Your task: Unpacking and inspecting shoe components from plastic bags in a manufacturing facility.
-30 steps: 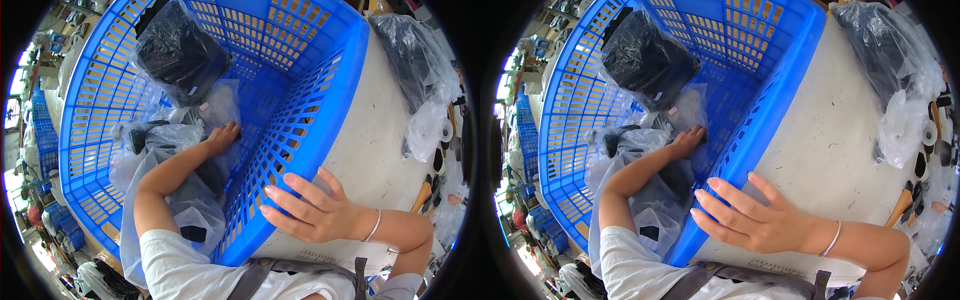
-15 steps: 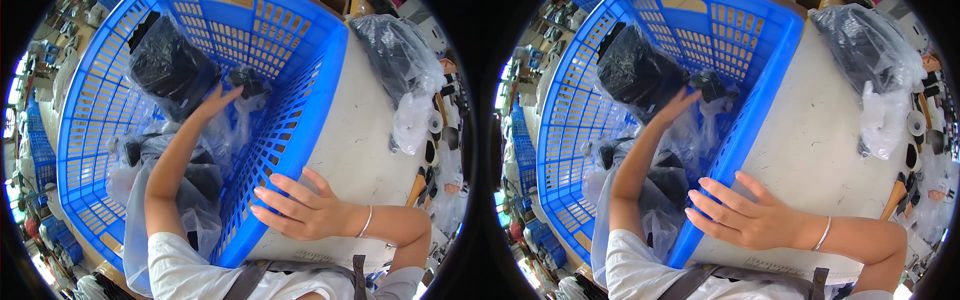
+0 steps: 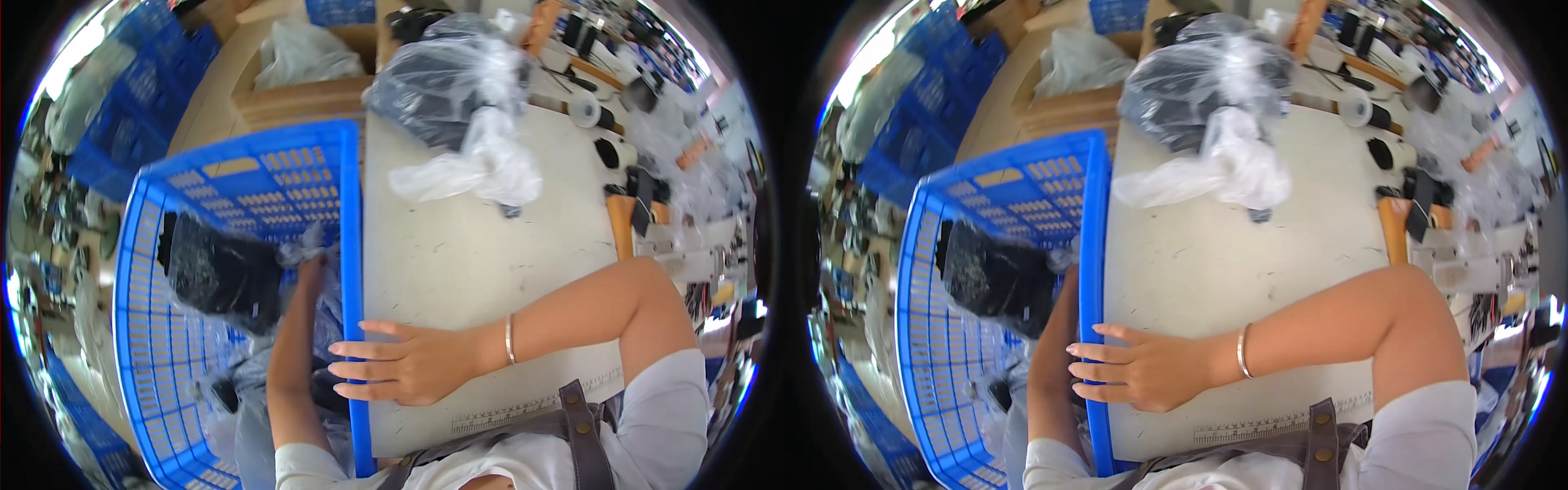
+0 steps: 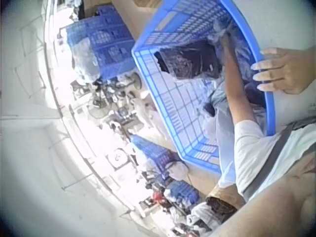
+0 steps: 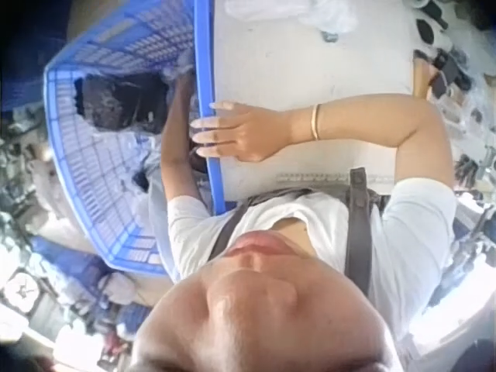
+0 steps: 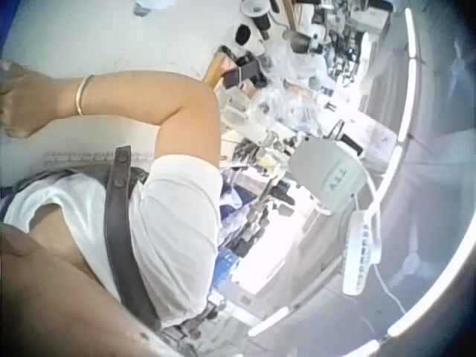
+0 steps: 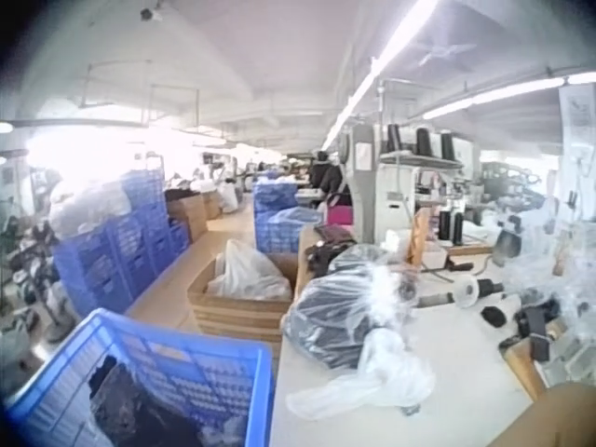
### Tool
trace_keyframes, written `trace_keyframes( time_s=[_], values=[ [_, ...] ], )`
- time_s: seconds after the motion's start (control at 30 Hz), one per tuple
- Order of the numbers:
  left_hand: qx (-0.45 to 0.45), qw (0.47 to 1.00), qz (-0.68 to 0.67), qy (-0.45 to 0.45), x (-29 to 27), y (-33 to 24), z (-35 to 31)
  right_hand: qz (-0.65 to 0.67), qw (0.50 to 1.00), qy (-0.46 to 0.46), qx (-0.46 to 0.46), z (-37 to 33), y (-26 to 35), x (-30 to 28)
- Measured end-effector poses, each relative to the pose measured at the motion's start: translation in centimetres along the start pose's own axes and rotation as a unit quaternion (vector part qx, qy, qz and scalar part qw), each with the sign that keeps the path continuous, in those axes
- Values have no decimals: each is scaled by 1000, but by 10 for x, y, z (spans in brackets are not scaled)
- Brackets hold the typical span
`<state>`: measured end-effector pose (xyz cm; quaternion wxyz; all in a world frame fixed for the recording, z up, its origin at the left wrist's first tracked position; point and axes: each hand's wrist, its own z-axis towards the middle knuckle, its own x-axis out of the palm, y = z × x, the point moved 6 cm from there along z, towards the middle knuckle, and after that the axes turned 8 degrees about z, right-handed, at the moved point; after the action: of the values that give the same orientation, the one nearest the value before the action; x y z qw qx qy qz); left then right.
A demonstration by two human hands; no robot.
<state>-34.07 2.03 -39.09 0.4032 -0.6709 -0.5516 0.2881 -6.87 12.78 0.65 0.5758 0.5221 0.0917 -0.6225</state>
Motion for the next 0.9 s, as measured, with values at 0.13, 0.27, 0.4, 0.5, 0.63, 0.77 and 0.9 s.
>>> trace_keyframes(
  time_s=[0.13, 0.27, 0.4, 0.5, 0.63, 0.77, 0.9],
  values=[
    [86, 986, 145, -9, -6, -120, -68, -2, 1000, -4, -3, -7, -1, 8],
    [225, 971, 82, -10, 17, -237, -188, -8, 1000, -23, -14, -9, -2, 8],
    [343, 899, 38, -269, 14, -318, -310, -19, 999, -27, -14, -7, 0, 9],
    [432, 852, -1, -297, 30, -350, -391, -47, 998, -43, -22, -9, 0, 10],
    [515, 822, 141, -196, 97, -382, -462, -27, 994, -88, -63, -15, -6, 16],
    [476, 714, 512, 22, 202, -354, -484, 134, 984, 70, 93, -36, -3, 60],
    [340, 709, 550, 281, 271, -276, -442, -14, 1000, 7, -24, -92, 89, 61]
  ],
)
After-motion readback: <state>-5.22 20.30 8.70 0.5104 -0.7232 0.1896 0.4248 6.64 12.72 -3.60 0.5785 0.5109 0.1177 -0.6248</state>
